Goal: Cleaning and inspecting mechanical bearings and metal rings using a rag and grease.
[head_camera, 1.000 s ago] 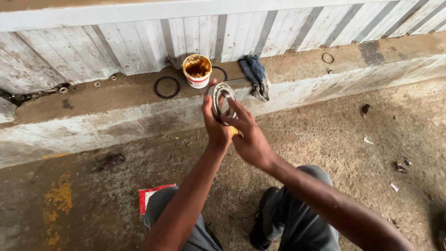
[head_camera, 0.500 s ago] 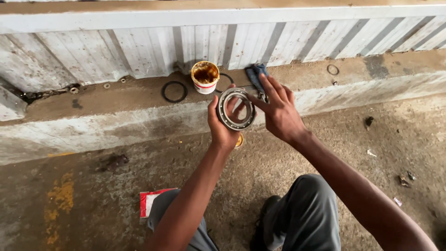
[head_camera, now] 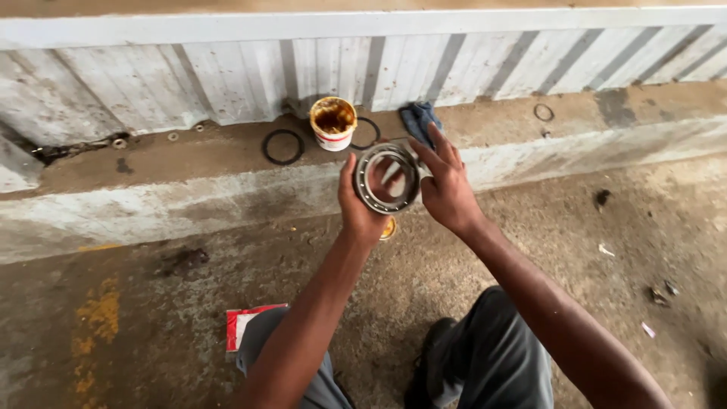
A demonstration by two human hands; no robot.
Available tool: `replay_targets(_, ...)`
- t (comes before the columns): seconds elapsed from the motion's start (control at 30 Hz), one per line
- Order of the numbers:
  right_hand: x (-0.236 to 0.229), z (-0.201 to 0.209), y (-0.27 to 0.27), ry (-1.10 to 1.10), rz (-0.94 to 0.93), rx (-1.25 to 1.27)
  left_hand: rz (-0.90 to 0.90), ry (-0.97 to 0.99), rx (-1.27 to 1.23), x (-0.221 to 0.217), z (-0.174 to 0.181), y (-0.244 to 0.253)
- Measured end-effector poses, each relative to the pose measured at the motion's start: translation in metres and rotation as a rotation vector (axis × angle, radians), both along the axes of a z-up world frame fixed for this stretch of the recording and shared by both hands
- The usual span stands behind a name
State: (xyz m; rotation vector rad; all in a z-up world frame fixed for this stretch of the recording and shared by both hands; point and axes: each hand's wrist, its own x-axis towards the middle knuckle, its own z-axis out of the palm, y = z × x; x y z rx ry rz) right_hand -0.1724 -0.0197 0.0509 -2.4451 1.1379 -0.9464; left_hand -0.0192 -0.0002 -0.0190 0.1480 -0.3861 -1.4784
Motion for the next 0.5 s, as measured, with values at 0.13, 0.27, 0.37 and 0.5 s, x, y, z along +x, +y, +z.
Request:
replay_targets(0.13,0.029,-0.010,-0.004,0.142,-0.012,-0.152,-0.126,0.020,0.116,0.004,0.009,0.004)
replay_targets(0.27,0.034,-0.022,0.019,0.218,0.050,-0.275,-0.156,-0.074,0.119,0.007,0.008,0.004)
replay_targets(0.37,0.026,-0.028,0.038,0.333,0.099,-0.341,-0.155,0.037,0.012,0.010,-0.005,-0.003)
replay_targets(0.5,-0.004,-0.043,0.044,0.458,0.131,-0.368,-0.172,0.066,0.010,0.014,0.007,0.002)
